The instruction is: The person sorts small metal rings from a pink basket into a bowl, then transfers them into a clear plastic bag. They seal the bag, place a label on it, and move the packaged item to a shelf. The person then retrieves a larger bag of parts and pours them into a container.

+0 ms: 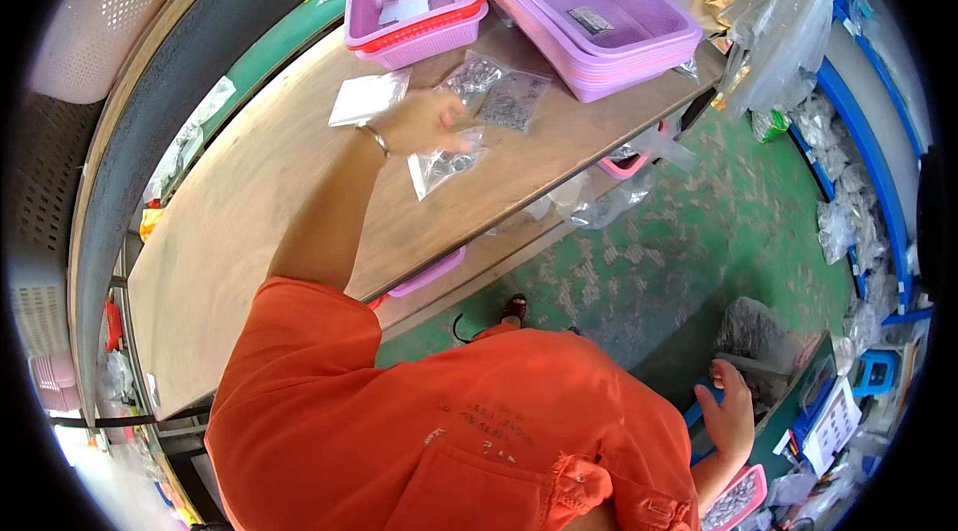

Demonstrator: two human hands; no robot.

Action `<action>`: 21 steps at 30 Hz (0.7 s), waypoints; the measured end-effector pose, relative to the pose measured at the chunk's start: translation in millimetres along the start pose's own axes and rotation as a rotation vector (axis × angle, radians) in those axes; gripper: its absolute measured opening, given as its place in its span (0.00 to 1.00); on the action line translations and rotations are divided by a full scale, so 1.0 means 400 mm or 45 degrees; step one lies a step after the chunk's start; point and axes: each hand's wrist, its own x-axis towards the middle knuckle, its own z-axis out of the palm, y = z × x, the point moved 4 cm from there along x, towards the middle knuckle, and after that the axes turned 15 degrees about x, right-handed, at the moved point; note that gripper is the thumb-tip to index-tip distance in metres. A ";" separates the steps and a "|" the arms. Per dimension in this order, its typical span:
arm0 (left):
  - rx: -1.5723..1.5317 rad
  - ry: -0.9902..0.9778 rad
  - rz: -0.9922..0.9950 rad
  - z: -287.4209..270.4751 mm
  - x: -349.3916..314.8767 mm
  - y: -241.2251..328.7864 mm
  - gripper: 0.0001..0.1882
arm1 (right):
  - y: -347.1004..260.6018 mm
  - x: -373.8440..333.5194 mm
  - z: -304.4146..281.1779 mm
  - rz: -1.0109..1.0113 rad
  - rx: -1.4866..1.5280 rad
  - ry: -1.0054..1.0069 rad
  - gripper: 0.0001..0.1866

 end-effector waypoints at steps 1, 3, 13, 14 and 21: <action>0.162 0.049 0.006 0.018 -0.030 0.010 0.25 | -0.001 0.004 0.006 -0.007 0.004 -0.008 0.22; 0.483 0.149 0.021 0.069 -0.083 0.028 0.25 | -0.014 0.014 0.014 -0.054 0.007 -0.018 0.22; -1.235 0.358 -0.425 0.114 -0.131 -0.019 0.21 | -0.056 0.066 0.034 -0.141 -0.021 -0.087 0.22; -1.542 0.325 -0.345 0.113 -0.132 0.004 0.22 | -0.059 0.070 0.041 -0.170 -0.037 -0.111 0.22; -2.480 -0.161 0.030 0.121 -0.119 0.275 0.20 | -0.206 0.177 0.110 -0.511 0.139 -0.170 0.26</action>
